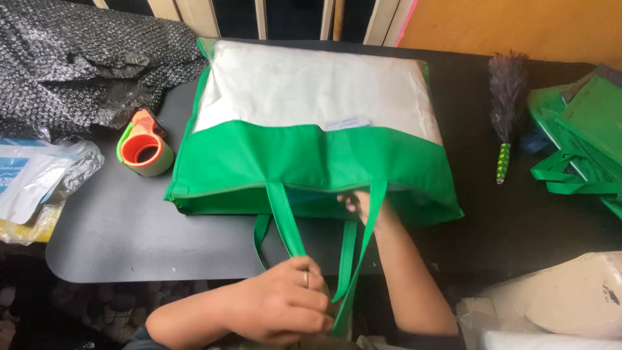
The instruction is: A person prepares a pillow for shipment by cleaning a reusable bag with a duster, inserting the pillow, and adding a product label.
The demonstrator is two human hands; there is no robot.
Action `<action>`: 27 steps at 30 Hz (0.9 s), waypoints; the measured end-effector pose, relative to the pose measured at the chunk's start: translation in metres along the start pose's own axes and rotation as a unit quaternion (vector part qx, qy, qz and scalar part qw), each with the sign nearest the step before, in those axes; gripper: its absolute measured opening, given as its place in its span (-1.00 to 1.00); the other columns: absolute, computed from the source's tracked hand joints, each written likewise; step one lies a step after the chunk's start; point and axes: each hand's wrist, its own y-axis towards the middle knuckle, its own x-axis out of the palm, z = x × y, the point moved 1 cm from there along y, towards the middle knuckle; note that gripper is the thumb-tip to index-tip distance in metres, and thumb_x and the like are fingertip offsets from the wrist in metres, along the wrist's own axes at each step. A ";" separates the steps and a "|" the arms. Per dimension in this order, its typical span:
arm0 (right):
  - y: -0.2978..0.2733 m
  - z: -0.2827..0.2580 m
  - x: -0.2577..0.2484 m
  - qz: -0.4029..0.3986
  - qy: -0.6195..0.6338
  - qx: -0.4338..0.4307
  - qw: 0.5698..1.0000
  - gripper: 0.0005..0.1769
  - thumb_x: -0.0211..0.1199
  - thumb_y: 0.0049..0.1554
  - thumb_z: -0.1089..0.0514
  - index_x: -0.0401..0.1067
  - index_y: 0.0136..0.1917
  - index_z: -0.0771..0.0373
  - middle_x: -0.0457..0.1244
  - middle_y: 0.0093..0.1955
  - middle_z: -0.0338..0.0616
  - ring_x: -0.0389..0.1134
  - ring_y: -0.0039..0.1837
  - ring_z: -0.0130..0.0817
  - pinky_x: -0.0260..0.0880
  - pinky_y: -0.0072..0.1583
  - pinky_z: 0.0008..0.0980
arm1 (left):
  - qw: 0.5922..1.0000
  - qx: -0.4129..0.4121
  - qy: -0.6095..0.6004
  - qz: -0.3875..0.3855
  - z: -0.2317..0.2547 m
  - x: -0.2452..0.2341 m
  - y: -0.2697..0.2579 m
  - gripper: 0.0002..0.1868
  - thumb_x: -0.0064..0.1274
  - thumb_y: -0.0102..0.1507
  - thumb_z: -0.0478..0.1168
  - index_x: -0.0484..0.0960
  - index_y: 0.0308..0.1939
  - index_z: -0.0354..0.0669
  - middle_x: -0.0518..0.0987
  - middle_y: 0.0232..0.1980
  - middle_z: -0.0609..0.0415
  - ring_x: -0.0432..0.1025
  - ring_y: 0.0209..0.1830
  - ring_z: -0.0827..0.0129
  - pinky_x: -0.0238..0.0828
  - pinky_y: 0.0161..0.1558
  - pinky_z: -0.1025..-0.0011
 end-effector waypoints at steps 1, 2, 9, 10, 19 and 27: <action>0.007 -0.011 0.009 -0.006 -0.017 -0.016 1.000 -0.78 0.17 0.22 0.23 0.48 -0.16 0.45 0.39 -0.23 0.12 0.29 -0.29 -0.40 0.14 -0.31 -0.54 | 1.000 -0.003 -0.006 -0.015 0.001 0.001 -0.001 -0.56 -0.52 0.54 -0.19 0.53 -0.08 -0.29 0.45 -0.21 -0.02 0.37 -0.20 0.08 0.20 0.01 0.12; 0.014 -0.022 0.019 -0.012 -0.033 -0.031 0.999 -0.78 0.17 0.21 0.21 0.47 -0.16 0.44 0.39 -0.23 0.10 0.29 -0.29 -0.40 0.15 -0.30 -0.55 | 0.999 -0.007 -0.012 -0.030 0.002 0.002 -0.002 -0.55 -0.53 0.56 -0.17 0.52 -0.05 -0.31 0.44 -0.21 -0.03 0.38 -0.19 0.05 0.17 0.02 0.13; 0.034 -0.077 0.046 -0.048 -0.125 -0.127 0.983 -0.74 0.14 0.19 0.08 0.46 -0.15 0.35 0.38 -0.25 0.01 0.32 -0.29 -0.42 0.20 -0.27 -0.55 | 1.000 -0.012 0.006 0.001 0.002 -0.019 -0.016 -0.75 -0.19 0.55 -0.25 0.53 -0.04 -0.38 0.55 -0.09 -0.11 0.40 -0.19 0.06 0.27 0.04 0.15; 0.029 -0.078 0.040 -0.055 -0.146 -0.145 0.977 -0.73 0.14 0.18 0.05 0.45 -0.14 0.32 0.37 -0.26 -0.01 0.32 -0.28 -0.42 0.21 -0.27 -0.55 | 0.999 -0.021 0.007 0.022 0.000 -0.024 -0.017 -0.70 -0.15 0.51 -0.15 0.52 -0.04 -0.39 0.55 -0.11 -0.15 0.45 -0.16 0.01 0.36 0.04 0.08; -0.003 -0.074 0.077 -0.094 -0.275 -0.259 0.921 -0.65 0.11 0.14 -0.14 0.43 -0.12 0.19 0.36 -0.29 -0.15 0.36 -0.28 -0.44 0.27 -0.22 -0.56 | 0.830 -0.327 0.370 0.261 -0.068 -0.095 -0.204 -0.63 0.27 0.24 -0.24 0.66 0.09 -0.31 0.62 0.02 -0.21 0.55 0.06 -0.17 0.47 0.09 -0.10; -0.002 -0.089 0.153 -0.139 -0.370 -0.348 0.850 -0.57 0.08 0.10 -0.30 0.41 -0.11 0.07 0.35 -0.31 -0.27 0.38 -0.27 -0.46 0.33 -0.19 -0.57 | 0.670 -0.557 0.107 0.479 -0.147 -0.061 -0.368 -0.75 0.13 0.45 -0.19 0.65 0.15 -0.22 0.58 -0.04 -0.22 0.50 -0.01 0.07 0.45 0.06 0.12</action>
